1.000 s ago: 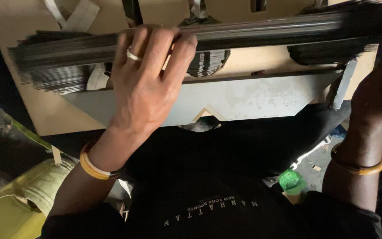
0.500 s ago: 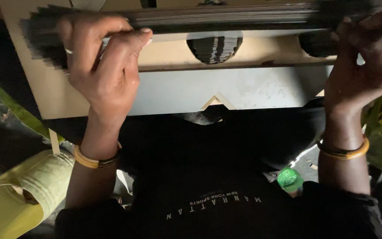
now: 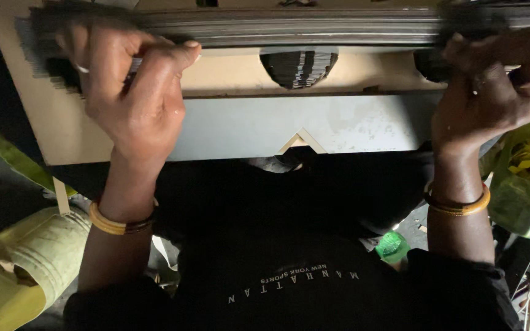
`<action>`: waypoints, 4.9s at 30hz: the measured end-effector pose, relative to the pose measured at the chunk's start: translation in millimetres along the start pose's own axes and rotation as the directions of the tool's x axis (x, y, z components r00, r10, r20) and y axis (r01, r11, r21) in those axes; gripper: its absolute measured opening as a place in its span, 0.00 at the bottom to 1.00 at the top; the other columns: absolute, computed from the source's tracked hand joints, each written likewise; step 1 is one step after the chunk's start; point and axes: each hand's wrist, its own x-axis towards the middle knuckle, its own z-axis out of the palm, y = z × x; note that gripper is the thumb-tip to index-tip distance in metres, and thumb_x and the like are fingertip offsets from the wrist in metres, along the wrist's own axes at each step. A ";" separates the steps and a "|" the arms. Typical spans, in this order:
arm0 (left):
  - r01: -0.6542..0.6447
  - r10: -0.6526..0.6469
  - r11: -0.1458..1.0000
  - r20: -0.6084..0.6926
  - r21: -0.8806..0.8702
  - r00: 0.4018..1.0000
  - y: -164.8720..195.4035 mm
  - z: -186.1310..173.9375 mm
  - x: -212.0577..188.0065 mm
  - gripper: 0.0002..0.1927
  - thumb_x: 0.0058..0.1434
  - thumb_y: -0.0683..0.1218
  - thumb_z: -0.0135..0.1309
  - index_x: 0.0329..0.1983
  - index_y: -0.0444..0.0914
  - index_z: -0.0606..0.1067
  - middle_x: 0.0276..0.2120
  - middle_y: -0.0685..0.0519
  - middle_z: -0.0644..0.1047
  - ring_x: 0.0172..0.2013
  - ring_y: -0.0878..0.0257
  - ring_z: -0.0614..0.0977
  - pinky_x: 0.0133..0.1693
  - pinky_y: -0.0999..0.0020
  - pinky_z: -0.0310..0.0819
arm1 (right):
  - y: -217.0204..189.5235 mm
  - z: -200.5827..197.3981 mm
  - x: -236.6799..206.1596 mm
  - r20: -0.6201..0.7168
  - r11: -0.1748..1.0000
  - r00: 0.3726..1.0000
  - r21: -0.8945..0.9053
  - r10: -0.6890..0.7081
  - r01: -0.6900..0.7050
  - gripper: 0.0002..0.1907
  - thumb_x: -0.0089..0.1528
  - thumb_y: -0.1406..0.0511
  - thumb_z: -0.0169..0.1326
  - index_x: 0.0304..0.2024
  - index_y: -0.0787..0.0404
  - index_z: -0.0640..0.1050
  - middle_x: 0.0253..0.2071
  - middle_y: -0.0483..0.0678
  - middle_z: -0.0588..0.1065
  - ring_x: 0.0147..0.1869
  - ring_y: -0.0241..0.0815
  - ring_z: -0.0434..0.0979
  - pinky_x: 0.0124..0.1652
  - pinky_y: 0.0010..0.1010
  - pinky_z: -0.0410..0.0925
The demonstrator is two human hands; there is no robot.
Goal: The person aligns a stack of long dark paper strips on a workbench, pressing and squaring the edges with both hands, then uses a knife to trim along the edge of the stack. They reposition the stack and repeat the aligning and trimming on different sections.
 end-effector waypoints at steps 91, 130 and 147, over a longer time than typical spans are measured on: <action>0.190 -0.204 0.965 0.068 0.180 0.977 -61.6 -112.1 -15.4 0.05 0.69 0.37 0.66 0.44 0.39 0.82 0.48 0.52 0.78 0.46 0.58 0.78 0.44 0.63 0.73 | -100.7 45.5 55.6 0.365 0.997 0.929 -0.046 0.069 -0.056 0.11 0.66 0.74 0.63 0.52 0.66 0.80 0.51 0.52 0.75 0.51 0.42 0.74 0.49 0.29 0.71; -0.023 0.035 0.996 0.150 -0.084 0.988 17.5 35.3 52.3 0.08 0.68 0.36 0.58 0.39 0.36 0.70 0.40 0.52 0.71 0.43 0.57 0.74 0.46 0.59 0.74 | -73.9 54.6 55.6 0.110 0.995 0.989 0.000 0.103 -0.103 0.14 0.60 0.68 0.74 0.45 0.60 0.83 0.46 0.50 0.69 0.53 0.49 0.69 0.47 0.40 0.64; -0.376 0.285 0.912 0.404 0.166 0.869 -25.5 0.5 59.2 0.25 0.68 0.52 0.63 0.66 0.41 0.73 0.60 0.49 0.73 0.60 0.56 0.75 0.59 0.55 0.70 | -35.2 -18.7 49.8 0.440 0.877 0.895 -0.400 -0.069 0.265 0.33 0.71 0.52 0.56 0.75 0.54 0.64 0.67 0.57 0.67 0.70 0.52 0.67 0.67 0.42 0.63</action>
